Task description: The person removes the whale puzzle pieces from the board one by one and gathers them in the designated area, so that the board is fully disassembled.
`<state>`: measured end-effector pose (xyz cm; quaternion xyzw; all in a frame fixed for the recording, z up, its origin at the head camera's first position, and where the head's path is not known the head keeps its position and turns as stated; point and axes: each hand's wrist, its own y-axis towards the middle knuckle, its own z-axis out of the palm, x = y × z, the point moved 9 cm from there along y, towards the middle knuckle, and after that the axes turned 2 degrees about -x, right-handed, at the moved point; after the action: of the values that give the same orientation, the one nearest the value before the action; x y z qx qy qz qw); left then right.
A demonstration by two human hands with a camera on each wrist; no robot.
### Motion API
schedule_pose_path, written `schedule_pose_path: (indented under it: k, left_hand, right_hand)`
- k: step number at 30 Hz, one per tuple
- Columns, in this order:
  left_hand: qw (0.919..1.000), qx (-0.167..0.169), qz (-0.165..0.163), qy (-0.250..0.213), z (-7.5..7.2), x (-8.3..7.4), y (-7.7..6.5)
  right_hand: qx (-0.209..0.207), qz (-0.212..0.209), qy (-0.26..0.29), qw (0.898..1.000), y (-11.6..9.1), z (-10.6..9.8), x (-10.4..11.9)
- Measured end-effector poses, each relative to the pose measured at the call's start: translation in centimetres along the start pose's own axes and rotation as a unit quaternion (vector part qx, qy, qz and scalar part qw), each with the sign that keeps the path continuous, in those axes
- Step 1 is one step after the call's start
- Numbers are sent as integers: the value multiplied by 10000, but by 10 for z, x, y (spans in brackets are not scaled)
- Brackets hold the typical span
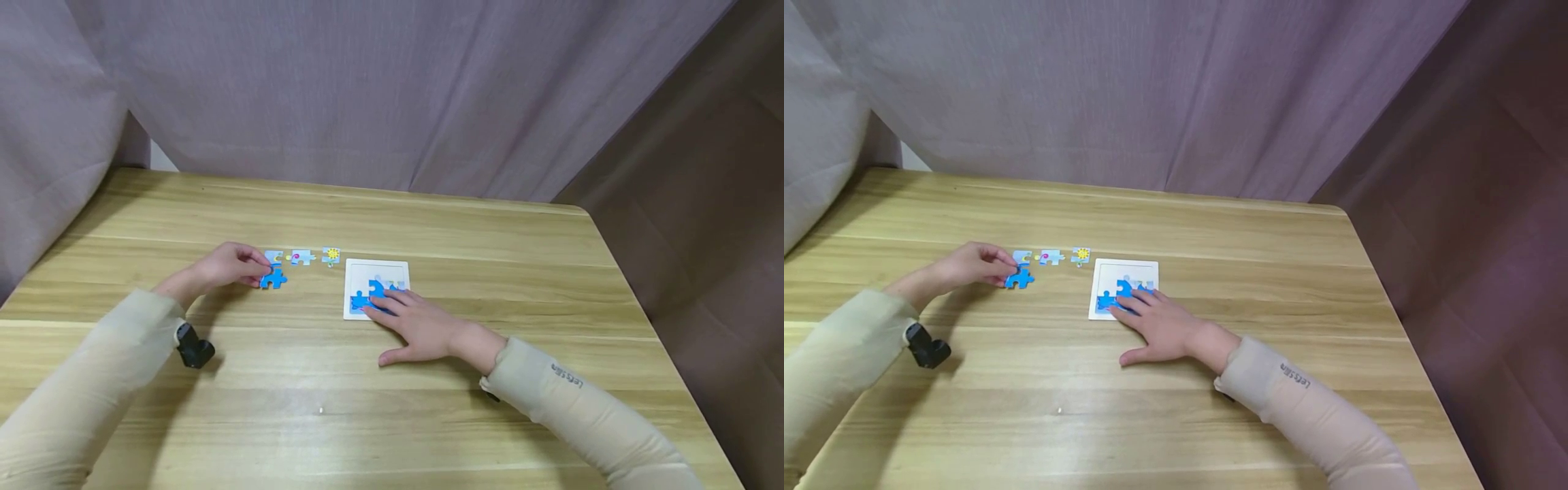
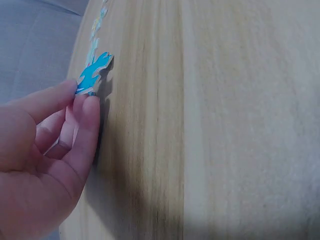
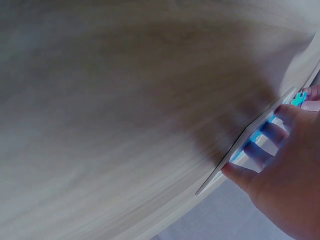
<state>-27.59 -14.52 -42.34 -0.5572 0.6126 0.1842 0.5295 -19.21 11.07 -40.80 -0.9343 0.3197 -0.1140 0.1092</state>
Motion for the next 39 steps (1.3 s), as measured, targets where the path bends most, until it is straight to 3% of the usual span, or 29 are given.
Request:
schedule_pose_path:
  k: [13, 28, 39]
  left_hand:
    - [9980, -372, 75, 502, -3, -1, -1]
    - [9953, -491, 189, 815, -2, -5, -3]
    - [9916, -646, 312, 1078, -5, -24, 0]
  right_hand:
    - [-49, -26, -45, 10000, 1, 1, 0]
    - [-54, -33, -48, 10000, 2, 4, 0]
    - [-276, -97, 9, 9996, 2, 2, -1]
